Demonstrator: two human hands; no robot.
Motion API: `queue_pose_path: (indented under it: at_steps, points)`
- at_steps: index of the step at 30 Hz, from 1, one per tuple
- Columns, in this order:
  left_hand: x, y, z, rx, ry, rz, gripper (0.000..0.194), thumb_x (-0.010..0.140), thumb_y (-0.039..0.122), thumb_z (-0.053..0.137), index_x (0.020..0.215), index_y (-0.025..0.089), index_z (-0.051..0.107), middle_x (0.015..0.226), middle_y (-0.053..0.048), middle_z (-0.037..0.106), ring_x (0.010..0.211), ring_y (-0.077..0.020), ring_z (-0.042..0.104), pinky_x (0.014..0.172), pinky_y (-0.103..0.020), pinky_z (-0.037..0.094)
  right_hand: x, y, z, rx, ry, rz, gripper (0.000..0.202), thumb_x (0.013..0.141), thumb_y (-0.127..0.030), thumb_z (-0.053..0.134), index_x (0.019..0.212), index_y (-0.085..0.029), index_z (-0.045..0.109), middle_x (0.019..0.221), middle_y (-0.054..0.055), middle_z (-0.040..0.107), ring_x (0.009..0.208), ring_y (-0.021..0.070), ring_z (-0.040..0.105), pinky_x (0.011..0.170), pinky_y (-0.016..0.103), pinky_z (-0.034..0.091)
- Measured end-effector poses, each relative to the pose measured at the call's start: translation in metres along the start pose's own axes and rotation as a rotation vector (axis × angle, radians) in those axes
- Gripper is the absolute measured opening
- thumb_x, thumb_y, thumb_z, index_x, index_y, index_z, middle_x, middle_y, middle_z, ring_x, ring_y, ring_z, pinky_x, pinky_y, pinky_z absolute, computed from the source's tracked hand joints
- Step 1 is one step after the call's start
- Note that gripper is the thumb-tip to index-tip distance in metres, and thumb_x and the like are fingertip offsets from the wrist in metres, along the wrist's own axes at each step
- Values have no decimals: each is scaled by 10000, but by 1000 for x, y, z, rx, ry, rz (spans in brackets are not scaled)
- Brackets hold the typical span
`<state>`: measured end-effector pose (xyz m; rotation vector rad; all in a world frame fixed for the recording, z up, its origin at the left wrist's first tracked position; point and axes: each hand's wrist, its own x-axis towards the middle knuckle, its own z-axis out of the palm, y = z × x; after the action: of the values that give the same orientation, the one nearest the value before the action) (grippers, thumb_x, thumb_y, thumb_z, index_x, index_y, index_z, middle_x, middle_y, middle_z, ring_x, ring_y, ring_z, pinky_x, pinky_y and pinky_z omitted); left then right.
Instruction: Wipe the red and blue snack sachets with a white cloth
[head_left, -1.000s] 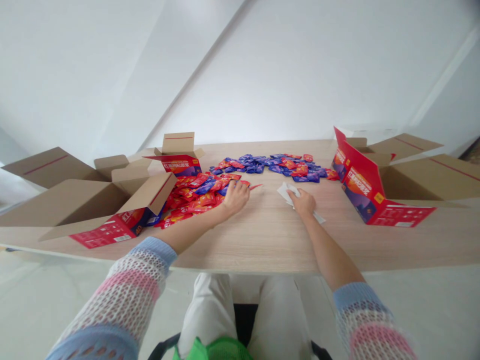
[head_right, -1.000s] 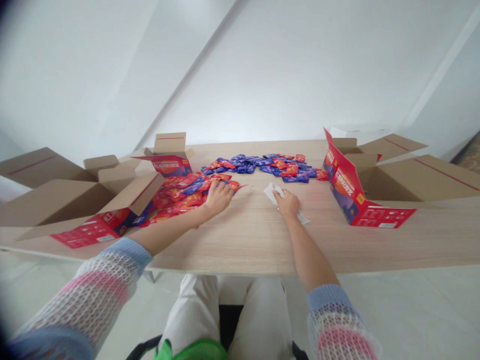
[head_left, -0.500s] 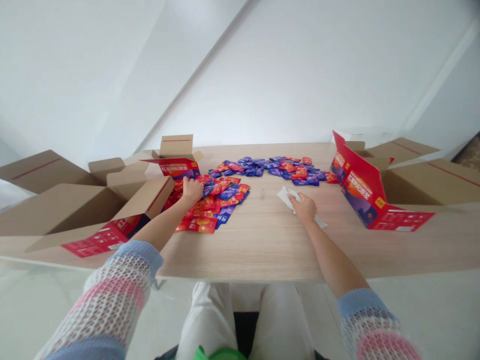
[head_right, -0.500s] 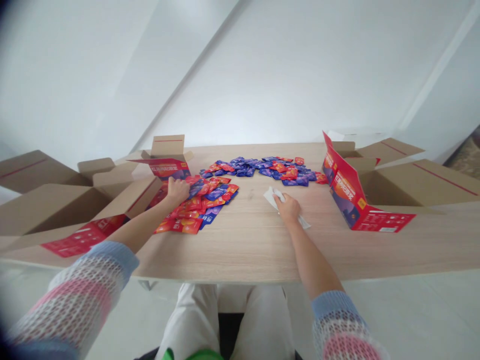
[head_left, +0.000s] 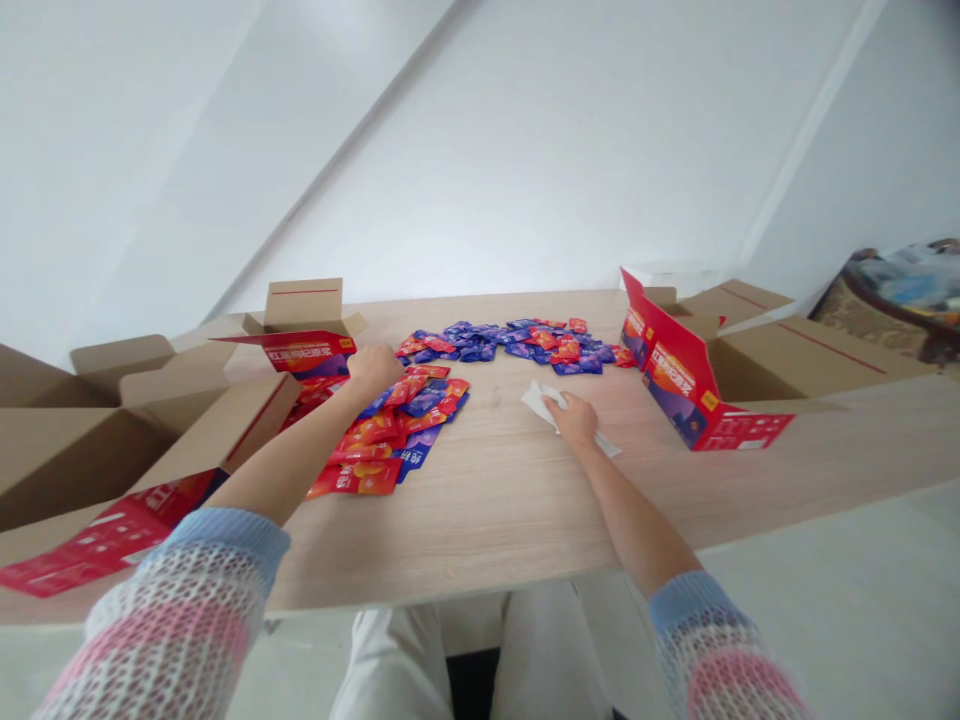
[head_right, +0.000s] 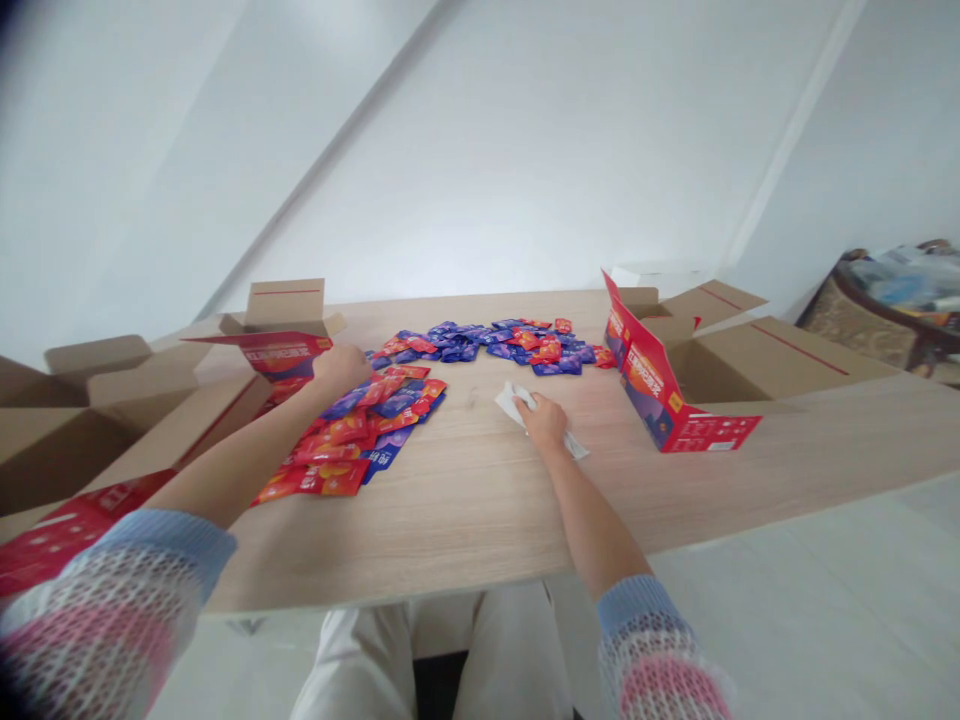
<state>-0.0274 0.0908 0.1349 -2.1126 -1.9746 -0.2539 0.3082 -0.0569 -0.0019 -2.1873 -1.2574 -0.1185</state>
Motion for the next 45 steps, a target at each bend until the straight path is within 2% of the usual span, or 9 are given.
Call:
queue_pose_path:
  at_steps: [6,11,15,20,24,28,33,39,45]
  points:
    - [28,83,17,-109,-19,206,314,747,299,488,887,140,718,936,-169,703,898,-322,662,733,-370,518,-9,-25,5,-35,-4,-43,471,898,-597,410,978,-232,696,845,87,715,764,198,644,632,253,378]
    - [55,157,71,-296,-77,390,295,741,269,502,878,159,739,901,-140,719,889,-287,670,802,-351,504,-13,-33,16,-24,-2,-300,404,885,-588,453,939,-267,693,823,45,720,755,170,649,636,233,374]
    - [73,204,113,-373,-82,489,357,747,234,500,1020,191,726,1019,-82,716,1018,-224,633,914,-270,454,-13,-31,18,10,43,-311,405,890,-579,457,855,-250,691,772,47,711,717,165,639,622,228,359]
    - [96,257,145,-411,-35,622,478,793,315,495,1236,181,611,1310,-49,575,1296,-215,411,1087,-288,301,-10,-29,19,86,119,-297,433,885,-580,466,747,-218,661,701,54,692,658,161,618,603,236,341]
    - [117,283,167,-317,-17,781,666,817,471,477,1392,139,437,1497,-85,339,1406,-277,172,1138,-419,165,-13,-34,19,157,158,-394,416,884,-558,487,680,-221,619,666,33,678,623,148,606,590,247,339]
    - [127,288,183,-279,-99,734,637,888,557,314,1462,282,299,1526,-57,278,1385,-305,211,1095,-514,158,-19,-43,19,199,146,-563,413,885,-560,485,664,-228,593,645,16,663,641,143,609,616,256,357]
    - [102,278,173,-256,-46,624,594,856,596,384,1389,336,423,1388,-114,435,1268,-370,343,1028,-552,198,-17,-42,14,183,78,-585,441,896,-574,451,695,-221,622,674,28,675,671,145,613,643,248,367]
    - [18,253,146,-234,-7,605,580,864,523,461,1244,92,542,1229,-213,502,1179,-353,405,967,-460,314,-2,-26,3,135,6,-317,511,898,-609,395,875,-198,700,818,94,705,775,187,620,689,247,363]
    - [-89,199,121,-242,-39,687,560,895,518,397,1311,152,481,1257,-197,492,1201,-354,407,988,-504,297,6,-8,-1,121,50,-111,510,901,-590,407,970,-171,689,869,120,705,801,212,615,681,259,353]
